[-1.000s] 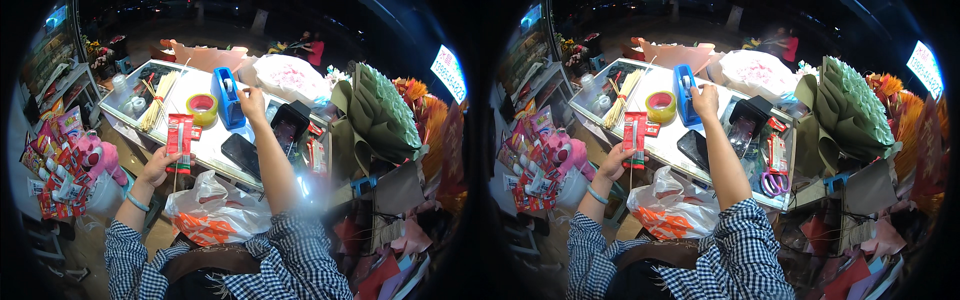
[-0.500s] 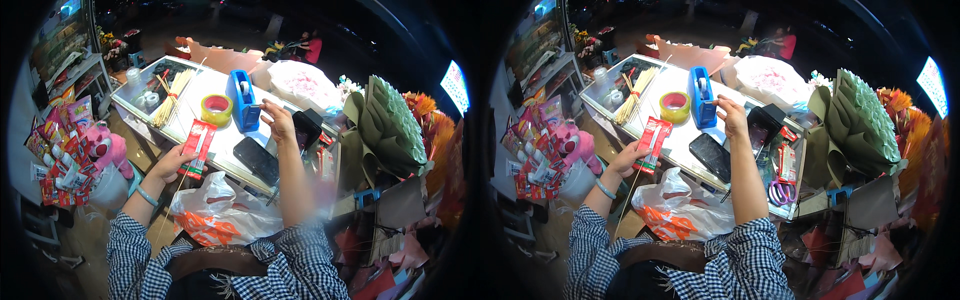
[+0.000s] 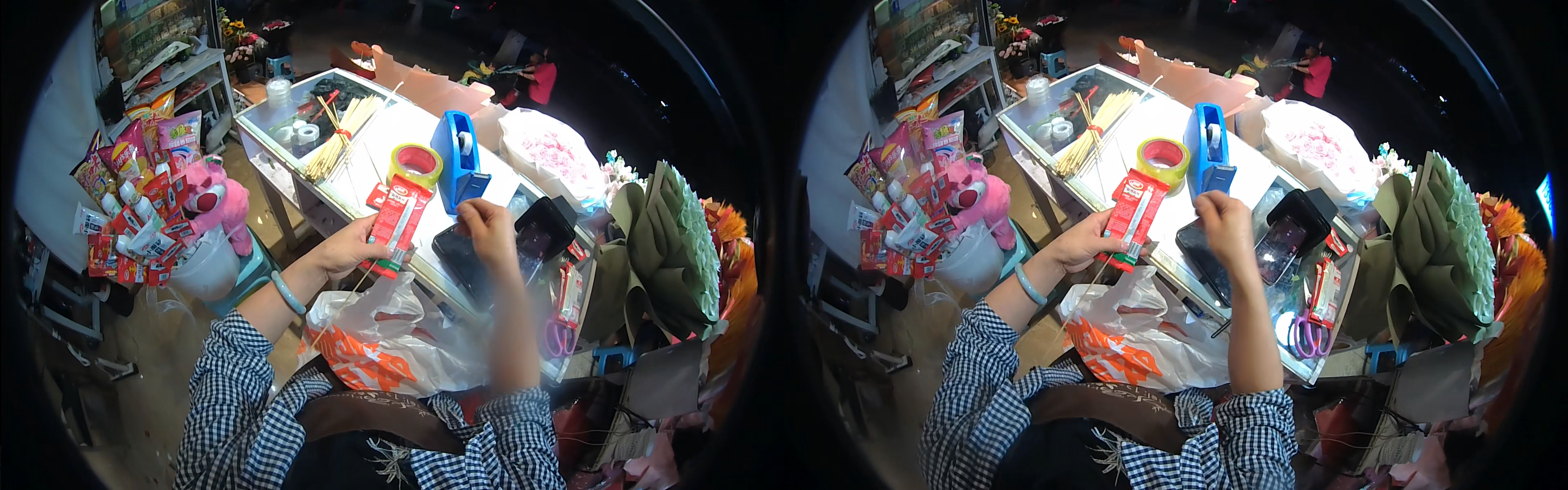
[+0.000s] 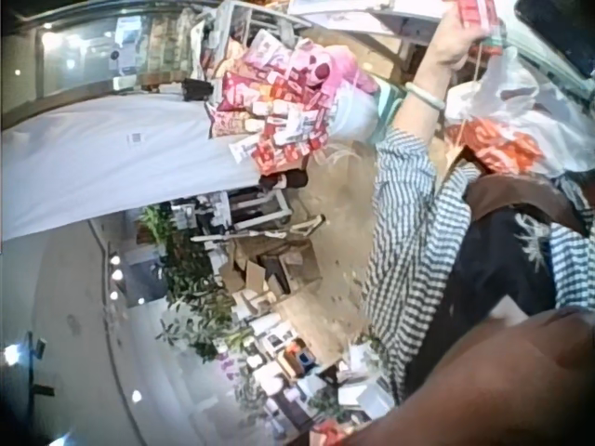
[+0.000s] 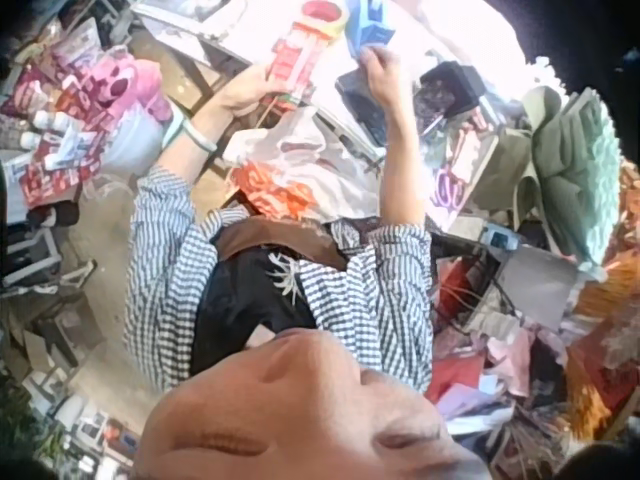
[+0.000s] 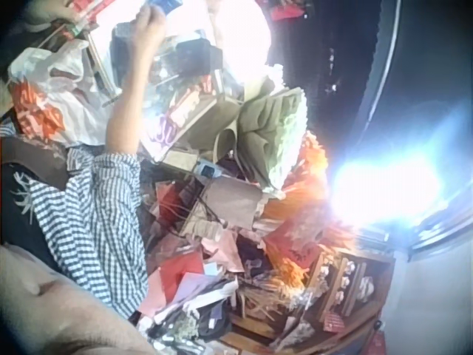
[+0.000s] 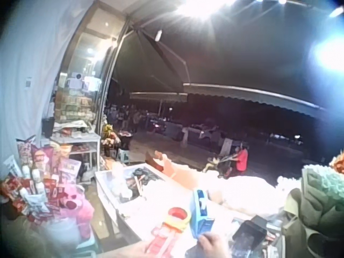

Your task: The person assembles small red rectangular packets onto wooden sticks using tape and scissors. They repeatedly pick up packets, attach them to sticks, and trim excess material, then place the finished items into a plastic bag.

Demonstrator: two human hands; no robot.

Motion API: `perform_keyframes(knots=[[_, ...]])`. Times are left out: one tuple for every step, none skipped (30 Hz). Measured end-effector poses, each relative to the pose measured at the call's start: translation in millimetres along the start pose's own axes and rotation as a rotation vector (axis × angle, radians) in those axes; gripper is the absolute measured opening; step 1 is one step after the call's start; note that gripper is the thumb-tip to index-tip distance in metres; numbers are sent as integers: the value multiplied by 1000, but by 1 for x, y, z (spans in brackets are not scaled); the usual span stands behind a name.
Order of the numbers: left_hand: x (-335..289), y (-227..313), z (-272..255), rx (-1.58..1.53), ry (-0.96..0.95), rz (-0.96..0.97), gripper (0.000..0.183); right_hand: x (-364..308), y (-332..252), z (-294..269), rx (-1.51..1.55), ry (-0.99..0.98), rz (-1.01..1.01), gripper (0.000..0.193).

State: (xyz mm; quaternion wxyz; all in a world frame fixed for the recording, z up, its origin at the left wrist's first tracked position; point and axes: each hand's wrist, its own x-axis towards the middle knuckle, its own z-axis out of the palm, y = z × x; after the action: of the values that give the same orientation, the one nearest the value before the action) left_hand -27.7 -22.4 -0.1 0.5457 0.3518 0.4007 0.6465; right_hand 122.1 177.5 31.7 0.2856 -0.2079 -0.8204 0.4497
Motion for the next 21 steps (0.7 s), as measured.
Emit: perform_keyframes(knots=[[0, -1, 2, 0, 7, 0, 51, -15, -13, 9, 57, -55, 19, 19], [1, -2, 3, 8, 13, 1, 50, -28, -25, 18, 174, -132, -68, 18], [1, -2, 5, 18, 18, 3, 49, -37, -36, 25, 167, -183, -51, 18], [1, -3, 6, 12, 0, 26, 48, -43, -44, 31, 226, -259, -136, 19], [1, -2, 7, 51, 52, -16, 46, -46, -49, 35, 217, -301, -129, 22], [0, -2, 8, 61, 54, -16, 46, -47, -53, 38, 204, -352, -118, 30], [0, -2, 11, 63, 54, -7, 46, -46, -54, 42, 183, -338, -90, 28], [0, -3, 13, 53, 41, 11, 47, -45, -55, 46, 202, -329, -87, 26], [-2, -3, 15, 9, 11, 21, 47, -43, -54, 50, 151, -291, -77, 22], [-2, -3, 18, 105, 51, 29, 48, -41, -53, 56, 120, -254, -75, 19], [-3, -4, 20, 174, 62, 65, 48, -40, -51, 60, 61, -221, 9, 17], [-2, -6, 24, 245, 83, 88, 49, -41, -49, 62, -13, -196, -107, 18], [-4, -6, 24, 226, 91, 64, 49, -41, -46, 64, -118, -173, -140, 21], [-4, -7, 26, 197, 86, 147, 46, -41, -45, 65, -234, -156, -130, 25], [-6, -6, 24, 171, 88, 158, 45, -42, -43, 64, -226, -105, -148, 31], [-7, -5, 22, 134, 71, 189, 43, -41, -41, 61, -224, -87, -113, 35], [-6, -6, 22, 101, 96, 178, 44, -42, -40, 61, -239, -59, -78, 34], [-6, -4, 18, 138, 103, 155, 37, -42, -38, 60, -226, -19, -102, 34], [-5, -6, 18, 75, 114, 152, 33, -41, -37, 61, -149, -1, -99, 32], [-4, -7, 18, -1, 103, 177, 31, -41, -36, 63, -59, 22, -128, 31], [-3, -8, 17, 8, 141, 165, 32, -40, -35, 64, 12, 34, -110, 29]])
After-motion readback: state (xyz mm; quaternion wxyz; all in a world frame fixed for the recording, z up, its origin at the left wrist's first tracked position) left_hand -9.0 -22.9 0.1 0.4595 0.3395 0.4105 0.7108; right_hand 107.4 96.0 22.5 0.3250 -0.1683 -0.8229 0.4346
